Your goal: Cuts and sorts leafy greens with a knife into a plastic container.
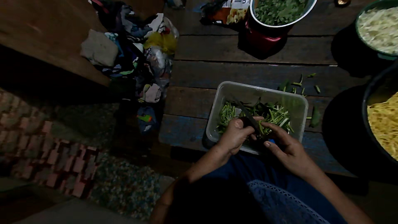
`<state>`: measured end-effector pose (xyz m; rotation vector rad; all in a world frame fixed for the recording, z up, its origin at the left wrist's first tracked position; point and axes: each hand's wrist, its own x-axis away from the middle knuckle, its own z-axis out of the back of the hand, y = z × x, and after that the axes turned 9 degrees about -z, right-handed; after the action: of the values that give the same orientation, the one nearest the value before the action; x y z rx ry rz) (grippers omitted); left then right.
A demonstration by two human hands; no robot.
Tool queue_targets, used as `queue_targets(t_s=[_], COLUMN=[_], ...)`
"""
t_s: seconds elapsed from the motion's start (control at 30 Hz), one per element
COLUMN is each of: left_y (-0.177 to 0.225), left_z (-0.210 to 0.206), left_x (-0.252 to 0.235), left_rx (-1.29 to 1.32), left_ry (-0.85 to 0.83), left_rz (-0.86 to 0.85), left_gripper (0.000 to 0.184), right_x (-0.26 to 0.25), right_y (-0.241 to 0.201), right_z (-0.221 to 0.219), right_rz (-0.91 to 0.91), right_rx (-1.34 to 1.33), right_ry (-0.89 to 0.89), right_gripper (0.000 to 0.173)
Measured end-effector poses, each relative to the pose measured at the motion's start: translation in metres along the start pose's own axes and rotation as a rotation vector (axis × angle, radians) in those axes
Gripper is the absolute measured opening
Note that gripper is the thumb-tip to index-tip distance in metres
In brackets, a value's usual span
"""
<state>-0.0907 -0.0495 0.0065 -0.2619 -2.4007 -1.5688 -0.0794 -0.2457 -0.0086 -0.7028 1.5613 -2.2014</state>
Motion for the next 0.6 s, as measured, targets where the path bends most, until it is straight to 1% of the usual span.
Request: queue_targets(t_s=[0.1, 0.17, 0.23, 0.33, 0.4, 0.47, 0.53, 0.6], left_y=[0.001, 0.003, 0.002, 0.003, 0.004, 0.01, 0.011, 0.008], left_z=[0.004, 0.007, 0.006, 0.006, 0.004, 0.0, -0.003, -0.002], left_x=[0.0, 0.003, 0.005, 0.006, 0.005, 0.004, 0.003, -0.002], left_rx=[0.056, 0.082, 0.035, -0.042, -0.051, -0.024, 0.067, 0.193], left_ry=[-0.065, -0.064, -0.055, -0.027, 0.009, 0.047, 0.052, 0.025], left_rz=[0.065, 0.107, 0.062, -0.016, 0.0, 0.072, 0.11, 0.112], left_gripper=[0.036, 0.031, 0.024, 0.019, 0.022, 0.027, 0.034, 0.043], right_x=[-0.001, -0.003, -0.002, -0.002, -0.001, 0.002, 0.004, 0.006], right_y=[0.0, -0.002, -0.009, -0.022, -0.028, -0.034, -0.035, -0.035], right_z=[0.001, 0.0, 0.002, 0.005, 0.007, 0.008, 0.006, 0.005], right_rz=[-0.016, -0.073, -0.136, -0.133, -0.14, -0.148, -0.132, -0.116], right_rx=[0.012, 0.036, 0.046, 0.065, 0.058, 0.058, 0.063, 0.064], right_ry=[0.024, 0.013, -0.031, -0.068, -0.049, -0.029, 0.001, 0.022], right_gripper=[0.053, 0.061, 0.064, 0.062, 0.06, 0.059, 0.057, 0.053])
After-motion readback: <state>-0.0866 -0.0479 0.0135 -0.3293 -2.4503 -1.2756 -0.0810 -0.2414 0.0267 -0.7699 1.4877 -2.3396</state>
